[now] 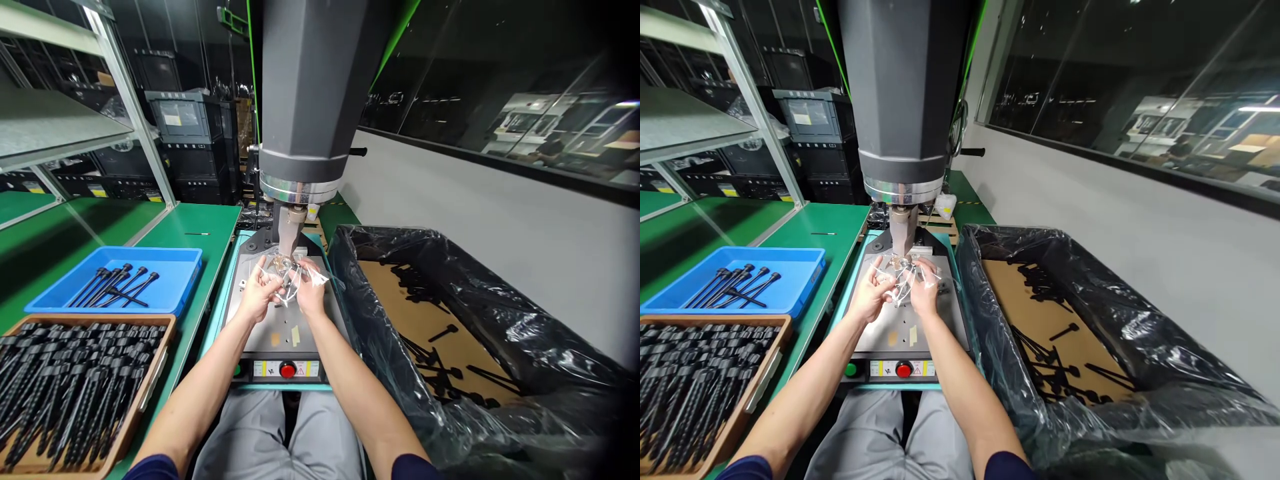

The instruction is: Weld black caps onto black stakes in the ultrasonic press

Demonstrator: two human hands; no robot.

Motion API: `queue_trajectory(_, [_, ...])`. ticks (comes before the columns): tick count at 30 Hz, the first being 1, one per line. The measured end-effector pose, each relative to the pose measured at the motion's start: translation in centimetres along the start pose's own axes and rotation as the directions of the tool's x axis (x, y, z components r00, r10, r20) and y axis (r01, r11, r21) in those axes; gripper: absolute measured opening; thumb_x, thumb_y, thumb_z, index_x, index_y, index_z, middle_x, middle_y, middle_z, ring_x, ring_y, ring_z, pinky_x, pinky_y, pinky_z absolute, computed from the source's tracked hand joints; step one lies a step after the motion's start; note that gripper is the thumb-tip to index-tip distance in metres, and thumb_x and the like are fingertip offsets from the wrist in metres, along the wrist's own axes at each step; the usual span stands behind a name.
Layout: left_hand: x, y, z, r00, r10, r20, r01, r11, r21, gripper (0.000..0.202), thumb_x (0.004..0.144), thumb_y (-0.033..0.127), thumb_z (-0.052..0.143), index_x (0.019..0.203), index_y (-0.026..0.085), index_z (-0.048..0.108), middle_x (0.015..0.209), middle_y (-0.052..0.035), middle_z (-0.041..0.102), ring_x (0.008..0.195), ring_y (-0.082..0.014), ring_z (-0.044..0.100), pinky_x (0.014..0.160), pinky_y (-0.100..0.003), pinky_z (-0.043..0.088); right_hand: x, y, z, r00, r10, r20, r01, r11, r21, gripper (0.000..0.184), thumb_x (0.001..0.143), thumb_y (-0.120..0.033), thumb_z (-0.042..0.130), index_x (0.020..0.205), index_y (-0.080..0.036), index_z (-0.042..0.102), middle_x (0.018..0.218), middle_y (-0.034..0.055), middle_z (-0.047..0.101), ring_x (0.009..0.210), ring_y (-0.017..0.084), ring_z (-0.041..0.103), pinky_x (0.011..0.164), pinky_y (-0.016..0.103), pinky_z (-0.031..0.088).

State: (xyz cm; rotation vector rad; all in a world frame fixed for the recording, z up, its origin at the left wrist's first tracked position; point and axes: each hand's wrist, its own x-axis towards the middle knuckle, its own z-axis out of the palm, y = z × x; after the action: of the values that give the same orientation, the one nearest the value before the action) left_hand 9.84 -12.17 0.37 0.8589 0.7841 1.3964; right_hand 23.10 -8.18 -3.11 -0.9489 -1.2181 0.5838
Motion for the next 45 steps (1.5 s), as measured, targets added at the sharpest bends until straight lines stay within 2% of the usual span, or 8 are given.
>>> queue_trajectory(5, [0.6, 0.4, 0.2, 1.000, 0.014, -0.009, -0.014, 1.000, 0.007, 0.115, 0.062, 0.029, 0.085, 0.152, 0.021, 0.015, 0.071, 0.0047, 0.062, 0.054, -0.0097, 0.060, 0.040, -0.017, 0.043, 1.5, -0.5, 1.1, 0.992, 0.107, 0.062, -0.115, 0.982, 0.149, 0.021, 0.071, -0.032, 0.071, 0.089, -0.022, 0.069, 0.111, 0.0060, 0.065, 0.109, 0.025, 0.056, 0.098, 0.040, 0.045])
queue_trajectory(15, [0.9, 0.4, -0.1, 1.000, 0.012, -0.002, -0.012, 1.000, 0.015, 0.113, 0.062, 0.029, 0.085, 0.152, 0.021, 0.017, 0.072, 0.0037, 0.062, 0.055, -0.0096, 0.060, 0.041, -0.016, 0.042, 2.4, 0.1, 2.7, 0.929, 0.339, 0.148, -0.367, 0.891, 0.267, 0.033, 0.066, -0.034, 0.075, 0.096, -0.023, 0.067, 0.100, 0.0031, 0.069, 0.094, 0.022, 0.062, 0.085, 0.035, 0.049])
queue_trajectory(22, [1.0, 0.1, -0.4, 1.000, 0.010, -0.001, -0.010, 1.000, 0.002, 0.113, 0.063, 0.027, 0.084, 0.152, 0.020, 0.015, 0.072, 0.0032, 0.062, 0.053, -0.0099, 0.060, 0.039, -0.017, 0.043, 3.2, 0.3, 1.4, 0.890, 0.346, 0.296, -0.427, 0.861, 0.277, 0.036, 0.070, -0.040, 0.071, 0.101, -0.023, 0.068, 0.095, 0.0020, 0.070, 0.088, 0.021, 0.063, 0.079, 0.032, 0.047])
queue_trajectory(26, [1.0, 0.0, -0.3, 1.000, -0.002, -0.004, 0.002, 1.000, -0.001, 0.113, 0.063, 0.027, 0.084, 0.152, 0.020, 0.015, 0.073, 0.0024, 0.063, 0.054, -0.0108, 0.061, 0.039, -0.017, 0.043, 3.6, 0.3, 1.1, 0.892, 0.341, 0.296, -0.400, 0.900, 0.170, 0.030, 0.069, -0.041, 0.071, 0.090, -0.020, 0.071, 0.090, 0.0028, 0.070, 0.085, 0.021, 0.062, 0.079, 0.032, 0.046])
queue_trajectory(31, [0.9, 0.0, 0.0, 1.000, -0.010, 0.002, 0.010, 1.000, 0.010, 0.114, 0.062, 0.027, 0.085, 0.152, 0.019, 0.016, 0.073, 0.0023, 0.064, 0.055, -0.0109, 0.061, 0.039, -0.017, 0.044, 3.6, 0.3, 1.5, 0.876, 0.387, 0.288, -0.448, 0.873, 0.194, 0.032, 0.064, -0.038, 0.075, 0.089, -0.019, 0.069, 0.081, 0.0017, 0.069, 0.073, 0.019, 0.061, 0.072, 0.031, 0.046])
queue_trajectory(36, [0.7, -0.3, 0.0, 1.000, -0.014, -0.007, 0.015, 0.999, 0.042, 0.113, 0.063, 0.027, 0.084, 0.152, 0.020, 0.015, 0.071, 0.0020, 0.064, 0.057, -0.0114, 0.061, 0.041, -0.017, 0.044, 2.8, 0.5, 0.9, 0.886, 0.365, 0.287, -0.441, 0.855, 0.274, 0.039, 0.068, -0.041, 0.074, 0.102, -0.023, 0.069, 0.100, 0.0026, 0.070, 0.090, 0.021, 0.064, 0.079, 0.031, 0.049])
queue_trajectory(39, [0.6, -0.8, 0.1, 1.000, -0.023, -0.001, 0.023, 0.997, 0.071, 0.112, 0.065, 0.026, 0.083, 0.153, 0.022, 0.014, 0.071, 0.0021, 0.064, 0.056, -0.0109, 0.061, 0.042, -0.017, 0.045, 2.4, 0.9, 0.1, 0.865, 0.405, 0.297, -0.492, 0.801, 0.341, 0.044, 0.070, -0.045, 0.073, 0.109, -0.025, 0.068, 0.110, 0.0030, 0.069, 0.099, 0.023, 0.064, 0.081, 0.032, 0.050])
queue_trajectory(45, [0.9, -1.2, 0.7, 0.999, -0.046, -0.030, 0.048, 0.994, 0.098, 0.114, 0.066, 0.024, 0.082, 0.153, 0.019, 0.010, 0.070, 0.0026, 0.063, 0.056, -0.0120, 0.062, 0.042, -0.018, 0.045, 3.3, 1.5, -0.5, 0.846, 0.439, 0.301, -0.529, 0.760, 0.378, 0.039, 0.067, -0.043, 0.076, 0.101, -0.024, 0.071, 0.110, 0.0038, 0.070, 0.106, 0.023, 0.063, 0.087, 0.033, 0.049])
